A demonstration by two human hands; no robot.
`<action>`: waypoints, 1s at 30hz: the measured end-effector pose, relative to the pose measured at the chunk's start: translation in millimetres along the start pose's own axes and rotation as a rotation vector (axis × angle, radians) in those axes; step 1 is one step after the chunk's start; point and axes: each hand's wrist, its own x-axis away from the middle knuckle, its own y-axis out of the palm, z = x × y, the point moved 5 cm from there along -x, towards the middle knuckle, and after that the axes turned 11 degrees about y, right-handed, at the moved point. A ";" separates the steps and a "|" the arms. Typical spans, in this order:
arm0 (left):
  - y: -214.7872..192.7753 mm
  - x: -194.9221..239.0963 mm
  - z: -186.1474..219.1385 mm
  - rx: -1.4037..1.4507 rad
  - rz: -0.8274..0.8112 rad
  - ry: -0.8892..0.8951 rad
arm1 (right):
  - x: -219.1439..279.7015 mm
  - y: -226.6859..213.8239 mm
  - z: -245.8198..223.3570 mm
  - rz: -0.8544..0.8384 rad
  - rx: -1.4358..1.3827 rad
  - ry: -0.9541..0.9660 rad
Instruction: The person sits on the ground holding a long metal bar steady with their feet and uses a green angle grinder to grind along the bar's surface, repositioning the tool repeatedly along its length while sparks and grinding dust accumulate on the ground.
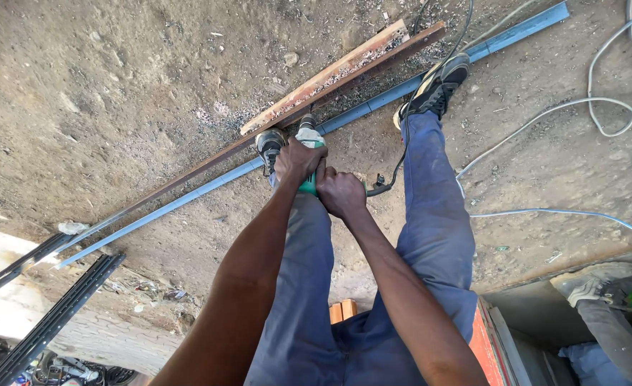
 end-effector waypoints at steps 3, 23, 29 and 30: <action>-0.5 -1.7 0.7 -0.013 -0.007 0.001 | -0.9 -2.4 -0.1 -0.004 -0.020 0.022; -3.8 6.0 1.6 -0.011 0.026 0.004 | 2.0 -15.9 0.7 -0.106 -0.025 0.033; -3.2 10.0 7.4 -0.063 0.031 0.015 | 6.2 -10.2 -0.2 -0.154 -0.055 0.068; -4.3 11.1 9.5 -0.068 0.030 0.021 | 6.0 -7.9 -0.1 -0.163 -0.061 0.080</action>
